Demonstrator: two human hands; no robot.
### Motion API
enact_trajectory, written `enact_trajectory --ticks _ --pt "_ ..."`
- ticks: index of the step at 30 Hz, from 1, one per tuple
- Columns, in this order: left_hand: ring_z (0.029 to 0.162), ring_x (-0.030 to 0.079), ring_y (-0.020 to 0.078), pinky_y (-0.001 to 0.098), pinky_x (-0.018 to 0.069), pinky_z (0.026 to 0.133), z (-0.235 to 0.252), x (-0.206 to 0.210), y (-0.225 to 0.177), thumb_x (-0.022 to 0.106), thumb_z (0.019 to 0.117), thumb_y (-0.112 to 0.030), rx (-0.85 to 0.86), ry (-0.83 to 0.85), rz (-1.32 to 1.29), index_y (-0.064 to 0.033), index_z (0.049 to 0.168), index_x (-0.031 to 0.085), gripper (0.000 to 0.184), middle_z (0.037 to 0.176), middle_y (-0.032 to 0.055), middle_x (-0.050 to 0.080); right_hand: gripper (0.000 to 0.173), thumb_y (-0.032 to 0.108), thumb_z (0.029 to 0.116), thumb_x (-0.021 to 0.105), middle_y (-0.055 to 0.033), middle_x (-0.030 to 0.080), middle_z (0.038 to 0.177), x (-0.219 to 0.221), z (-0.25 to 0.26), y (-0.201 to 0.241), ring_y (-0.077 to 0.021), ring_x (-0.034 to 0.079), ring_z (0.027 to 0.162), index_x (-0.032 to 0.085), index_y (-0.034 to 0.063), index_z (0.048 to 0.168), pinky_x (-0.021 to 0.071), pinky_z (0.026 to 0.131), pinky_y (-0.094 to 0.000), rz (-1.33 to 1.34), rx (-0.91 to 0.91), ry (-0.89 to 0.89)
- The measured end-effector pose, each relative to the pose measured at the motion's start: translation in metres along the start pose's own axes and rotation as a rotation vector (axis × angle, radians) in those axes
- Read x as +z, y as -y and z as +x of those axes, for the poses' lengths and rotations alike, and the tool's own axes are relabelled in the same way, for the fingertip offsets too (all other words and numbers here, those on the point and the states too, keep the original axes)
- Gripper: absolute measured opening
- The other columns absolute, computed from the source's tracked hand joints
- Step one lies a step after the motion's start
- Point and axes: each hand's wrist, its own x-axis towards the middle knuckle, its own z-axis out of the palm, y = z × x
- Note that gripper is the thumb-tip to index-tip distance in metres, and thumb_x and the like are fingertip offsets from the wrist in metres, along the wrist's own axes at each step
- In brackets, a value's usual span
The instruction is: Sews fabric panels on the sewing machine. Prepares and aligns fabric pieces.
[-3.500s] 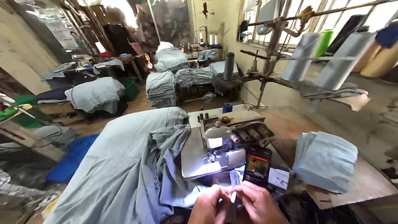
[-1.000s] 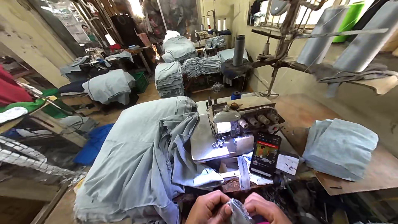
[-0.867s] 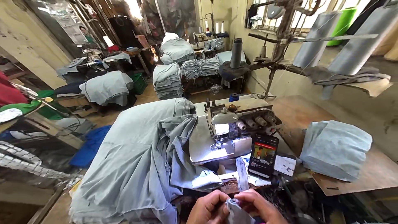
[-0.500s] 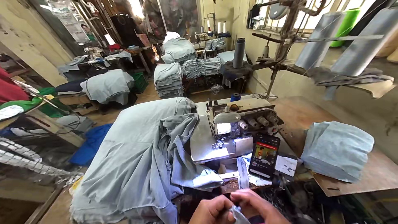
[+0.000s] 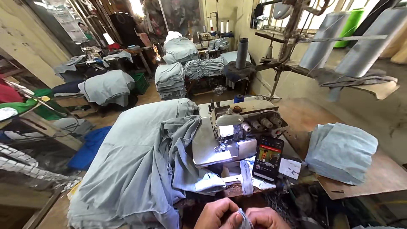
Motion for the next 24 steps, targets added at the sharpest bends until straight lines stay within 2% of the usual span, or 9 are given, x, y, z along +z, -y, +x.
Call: enact_trajectory --ticks 2,5,8,10,12,15,18,22,24 --pt "0.079 0.066 0.0082 0.0253 0.0569 0.073 0.000 0.000 0.003 0.061 0.1013 -0.011 -0.015 0.020 -0.029 0.0033 0.100 0.069 0.017 0.090 0.0081 0.070 0.022 0.017 0.0944 0.074 -0.0083 0.074 0.096 -0.001 -0.001 -0.004 -0.0080 0.069 0.093 0.074 -0.0046 0.093 0.0578 0.087 -0.0277 -0.031 -0.035 0.035" --pt "0.081 0.067 0.0082 0.0259 0.0573 0.074 0.001 0.003 0.006 0.064 0.0998 -0.012 -0.020 -0.088 0.039 0.0011 0.098 0.071 0.015 0.090 0.0066 0.070 0.023 0.017 0.0961 0.071 -0.0094 0.074 0.091 0.000 -0.004 -0.003 -0.0089 0.070 0.088 0.073 -0.0053 0.092 0.0586 0.082 -0.0292 -0.066 -0.013 0.026" --pt "0.088 0.068 0.0126 0.0309 0.0588 0.081 -0.001 0.013 0.007 0.068 0.0963 -0.017 0.080 -0.400 0.444 -0.0055 0.095 0.075 0.014 0.092 0.0055 0.071 0.012 0.009 0.0962 0.068 -0.0045 0.075 0.093 0.010 -0.005 0.000 -0.0083 0.072 0.085 0.074 -0.0019 0.097 0.0614 0.080 -0.0306 -0.039 0.109 -0.207" --pt "0.080 0.069 0.0137 0.0307 0.0586 0.075 -0.004 0.019 -0.004 0.071 0.0939 -0.016 0.162 -0.469 0.551 -0.0053 0.091 0.076 0.012 0.083 0.0058 0.072 0.011 0.008 0.0978 0.066 -0.0006 0.075 0.091 0.014 -0.003 0.000 -0.0064 0.071 0.083 0.075 0.0012 0.097 0.0615 0.079 -0.0293 0.005 0.144 -0.344" --pt "0.073 0.069 0.0154 0.0313 0.0586 0.069 -0.009 0.031 -0.014 0.072 0.0937 -0.016 0.155 -0.388 0.553 -0.0033 0.088 0.076 0.014 0.077 0.0076 0.071 0.013 0.010 0.0991 0.065 0.0003 0.075 0.090 0.018 -0.004 0.001 -0.0054 0.071 0.082 0.075 0.0021 0.097 0.0615 0.078 -0.0280 0.032 0.154 -0.391" --pt "0.075 0.070 0.0188 0.0338 0.0597 0.068 -0.010 0.041 -0.004 0.073 0.0948 -0.026 0.104 -0.310 0.594 -0.0024 0.090 0.074 0.024 0.082 0.0096 0.071 0.015 0.008 0.1001 0.063 0.0026 0.073 0.083 0.023 -0.002 0.004 -0.0030 0.069 0.075 0.074 0.0034 0.092 0.0595 0.073 -0.0252 0.040 0.168 -0.404" --pt "0.077 0.071 0.0205 0.0353 0.0601 0.067 -0.007 0.038 0.003 0.073 0.0935 -0.028 0.117 -0.273 0.636 -0.0027 0.091 0.073 0.025 0.086 0.0102 0.072 0.019 0.008 0.1018 0.059 0.0029 0.071 0.080 0.025 -0.003 0.004 -0.0022 0.067 0.073 0.073 0.0032 0.090 0.0579 0.071 -0.0247 0.009 0.170 -0.411" --pt "0.076 0.072 0.0226 0.0381 0.0600 0.064 -0.006 0.040 0.008 0.075 0.0910 -0.021 0.083 -0.244 0.674 -0.0026 0.088 0.072 0.019 0.086 0.0112 0.071 0.025 0.009 0.1028 0.055 -0.0004 0.072 0.088 0.027 -0.006 0.005 -0.0036 0.068 0.084 0.074 -0.0005 0.089 0.0591 0.080 -0.0261 -0.065 0.135 -0.418" --pt "0.076 0.071 0.0215 0.0393 0.0599 0.065 -0.005 0.038 0.011 0.072 0.0933 -0.018 0.035 -0.226 0.570 -0.0017 0.088 0.073 0.017 0.086 0.0109 0.071 0.030 0.011 0.1046 0.053 -0.0015 0.072 0.090 0.026 -0.006 0.005 -0.0043 0.068 0.087 0.074 -0.0018 0.089 0.0586 0.083 -0.0269 -0.098 0.118 -0.410"
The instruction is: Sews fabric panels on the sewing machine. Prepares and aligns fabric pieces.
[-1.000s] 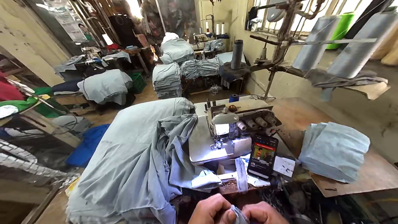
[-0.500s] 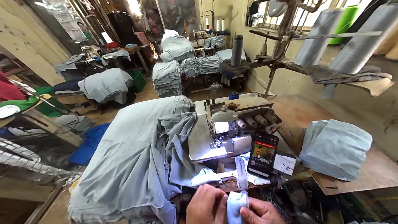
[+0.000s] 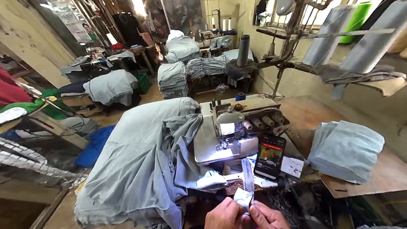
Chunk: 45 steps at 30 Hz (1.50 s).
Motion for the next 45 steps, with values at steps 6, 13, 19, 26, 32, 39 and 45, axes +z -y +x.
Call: enact_trajectory --ticks 6,13,19,26,32,39,45 --pt "0.088 0.067 0.0072 0.0245 0.0571 0.079 0.000 -0.009 0.021 0.067 0.0951 -0.006 -0.143 0.149 -0.687 0.0016 0.089 0.074 0.013 0.094 0.0054 0.071 0.033 0.020 0.1082 0.050 0.0037 0.073 0.088 -0.004 -0.003 -0.001 -0.0036 0.069 0.084 0.075 0.0055 0.091 0.0600 0.081 -0.0292 0.123 0.066 0.018" --pt "0.088 0.069 0.0077 0.0248 0.0592 0.080 -0.004 -0.002 0.016 0.074 0.0891 -0.006 -0.159 0.066 -0.577 0.0013 0.089 0.075 0.007 0.096 0.0073 0.072 0.022 0.012 0.0875 0.079 -0.0054 0.073 0.099 0.008 -0.002 0.007 -0.0094 0.071 0.085 0.072 -0.0024 0.103 0.0617 0.079 -0.0298 0.061 0.172 -0.018" --pt "0.067 0.067 0.0102 0.0278 0.0582 0.061 -0.006 0.001 0.008 0.064 0.0911 0.002 -0.400 -0.116 -0.718 0.0017 0.096 0.067 0.006 0.083 0.0058 0.070 0.006 0.005 0.0955 0.068 0.0004 0.072 0.085 0.008 0.000 -0.003 -0.0055 0.068 0.077 0.072 0.0018 0.094 0.0594 0.074 -0.0276 0.089 0.133 -0.072" --pt "0.079 0.070 0.0142 0.0311 0.0601 0.071 -0.013 0.000 -0.010 0.070 0.0949 -0.014 -0.067 -0.140 -0.137 -0.0011 0.095 0.075 0.014 0.091 0.0104 0.072 0.004 0.003 0.0923 0.070 0.0019 0.073 0.080 0.008 -0.005 -0.003 -0.0047 0.070 0.073 0.073 0.0019 0.090 0.0615 0.072 -0.0277 0.056 0.134 -0.057" --pt "0.085 0.071 0.0119 0.0273 0.0594 0.079 -0.011 -0.002 -0.004 0.069 0.0954 -0.011 -0.147 -0.056 -0.314 0.0015 0.096 0.076 0.015 0.093 0.0112 0.074 0.009 0.006 0.0885 0.075 -0.0041 0.070 0.086 0.005 -0.005 -0.011 -0.0041 0.065 0.077 0.072 -0.0028 0.089 0.0570 0.073 -0.0232 -0.103 0.027 -0.032" --pt "0.088 0.070 0.0235 0.0414 0.0605 0.076 -0.013 -0.007 0.004 0.066 0.0965 -0.017 -0.132 -0.123 0.086 -0.0052 0.102 0.078 0.018 0.101 0.0127 0.070 0.011 0.008 0.0929 0.072 -0.0055 0.074 0.089 0.005 -0.007 -0.005 -0.0087 0.070 0.079 0.073 -0.0018 0.097 0.0609 0.076 -0.0300 -0.065 0.108 -0.041" --pt "0.082 0.072 0.0185 0.0374 0.0605 0.076 -0.011 -0.009 -0.004 0.064 0.0989 -0.017 -0.166 0.011 -0.101 -0.0019 0.096 0.078 0.021 0.091 0.0102 0.075 0.010 0.004 0.0902 0.071 -0.0101 0.072 0.089 0.007 -0.005 -0.009 -0.0101 0.069 0.080 0.073 -0.0050 0.093 0.0590 0.076 -0.0278 -0.162 0.012 0.040"
